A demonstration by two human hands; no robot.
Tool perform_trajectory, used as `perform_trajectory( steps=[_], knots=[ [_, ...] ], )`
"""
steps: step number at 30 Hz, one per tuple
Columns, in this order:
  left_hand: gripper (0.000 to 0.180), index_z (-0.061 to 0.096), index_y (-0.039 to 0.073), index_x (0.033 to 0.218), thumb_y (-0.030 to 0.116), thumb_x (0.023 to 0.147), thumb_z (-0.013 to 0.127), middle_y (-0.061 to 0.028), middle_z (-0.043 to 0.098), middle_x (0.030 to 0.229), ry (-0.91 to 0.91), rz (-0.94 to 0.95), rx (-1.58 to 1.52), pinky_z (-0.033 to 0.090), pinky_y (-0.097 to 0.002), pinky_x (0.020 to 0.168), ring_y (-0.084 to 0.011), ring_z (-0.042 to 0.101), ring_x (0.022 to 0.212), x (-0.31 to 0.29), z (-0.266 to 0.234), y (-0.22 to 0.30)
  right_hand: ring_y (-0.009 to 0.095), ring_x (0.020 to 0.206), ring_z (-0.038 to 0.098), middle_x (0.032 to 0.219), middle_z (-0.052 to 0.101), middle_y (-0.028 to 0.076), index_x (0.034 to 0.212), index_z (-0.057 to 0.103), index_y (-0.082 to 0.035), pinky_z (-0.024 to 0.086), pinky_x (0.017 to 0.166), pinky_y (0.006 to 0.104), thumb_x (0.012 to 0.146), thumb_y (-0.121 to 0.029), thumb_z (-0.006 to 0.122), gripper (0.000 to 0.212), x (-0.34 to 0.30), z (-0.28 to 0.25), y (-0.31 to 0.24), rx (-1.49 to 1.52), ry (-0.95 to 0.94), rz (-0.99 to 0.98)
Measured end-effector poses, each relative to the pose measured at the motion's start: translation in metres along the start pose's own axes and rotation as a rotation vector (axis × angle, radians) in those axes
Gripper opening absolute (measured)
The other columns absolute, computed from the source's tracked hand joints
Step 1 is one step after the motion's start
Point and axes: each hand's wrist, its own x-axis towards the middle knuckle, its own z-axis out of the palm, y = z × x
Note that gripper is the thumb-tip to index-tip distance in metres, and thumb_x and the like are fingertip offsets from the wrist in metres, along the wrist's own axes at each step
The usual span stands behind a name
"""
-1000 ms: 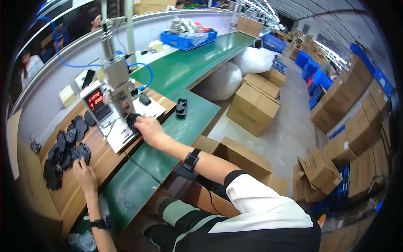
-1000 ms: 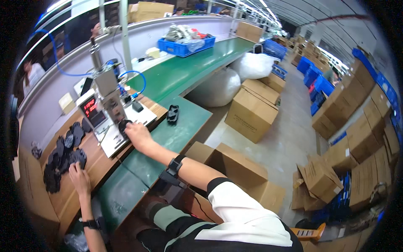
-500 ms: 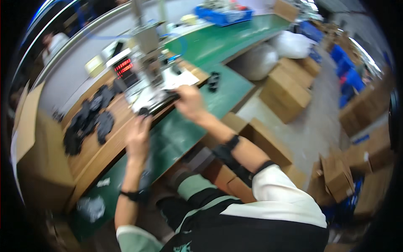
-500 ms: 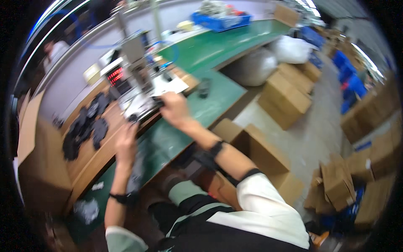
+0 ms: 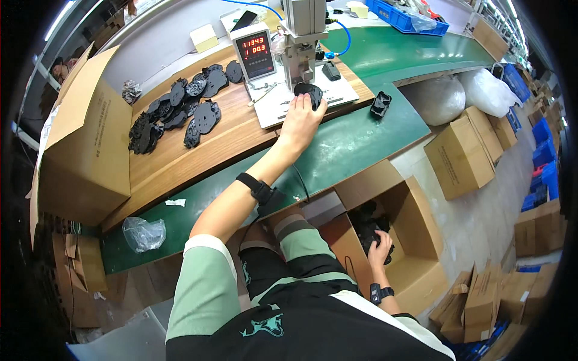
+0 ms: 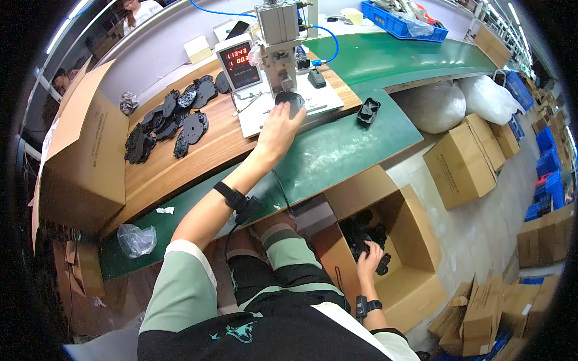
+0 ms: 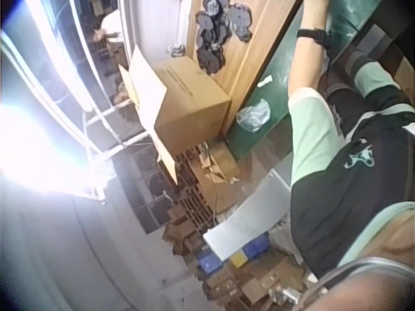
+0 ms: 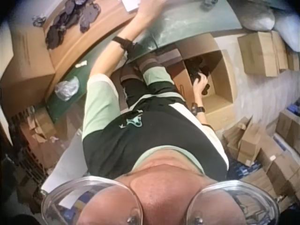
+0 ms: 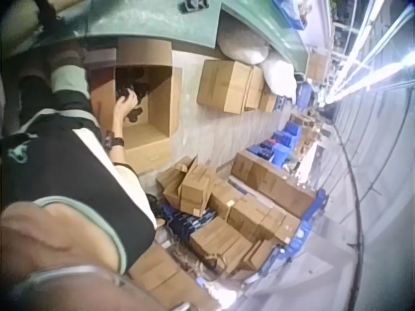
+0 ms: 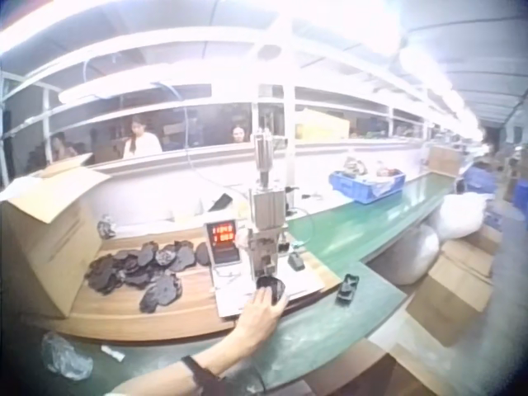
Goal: Use a pneumatic press machine to install components into plastic housings.
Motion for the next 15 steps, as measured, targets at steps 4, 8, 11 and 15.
perform_trajectory(
  steps=[4,8,11,15],
  knots=[
    [0.049,0.053,0.009,0.137,0.000,0.089,0.056,-0.0324,0.058,0.133,-0.036,0.013,-0.001,0.046,-0.0483,0.110,-0.0453,0.056,0.128,0.000,0.002,0.002,0.036,0.110,0.058,0.112,0.065,0.016,0.109,0.065,-0.004,0.045,0.101,0.0441,0.082,-0.001,0.057,0.029,-0.042,0.030,0.072,-0.073,-0.093,0.287],
    [0.047,0.054,0.008,0.137,0.002,0.090,0.055,-0.0338,0.059,0.130,-0.027,0.043,-0.169,0.047,-0.0492,0.107,-0.0463,0.059,0.124,0.013,-0.004,-0.012,0.033,0.100,0.066,0.105,0.069,0.020,0.114,0.062,0.000,0.050,0.092,0.0415,0.089,-0.014,0.059,0.029,-0.062,0.062,0.127,0.108,-0.308,0.519],
    [0.045,0.055,0.006,0.135,0.003,0.090,0.056,-0.0335,0.062,0.125,-0.031,0.037,-0.086,0.051,-0.0477,0.103,-0.0446,0.063,0.118,0.021,-0.002,-0.001,0.034,0.107,0.063,0.112,0.068,0.020,0.119,0.063,-0.003,0.048,0.096,0.0434,0.089,-0.022,0.062,0.035,-0.049,0.070,0.137,0.176,-0.334,0.633],
    [0.041,0.057,0.004,0.130,0.004,0.089,0.058,-0.0289,0.067,0.115,-0.001,0.069,0.068,0.056,-0.0442,0.094,-0.0410,0.068,0.108,0.020,-0.001,0.007,0.043,0.120,0.053,0.125,0.060,0.019,0.122,0.062,-0.006,0.043,0.102,0.0532,0.085,-0.020,0.066,0.040,-0.020,0.078,0.100,-0.151,-0.217,0.440]
  ],
)
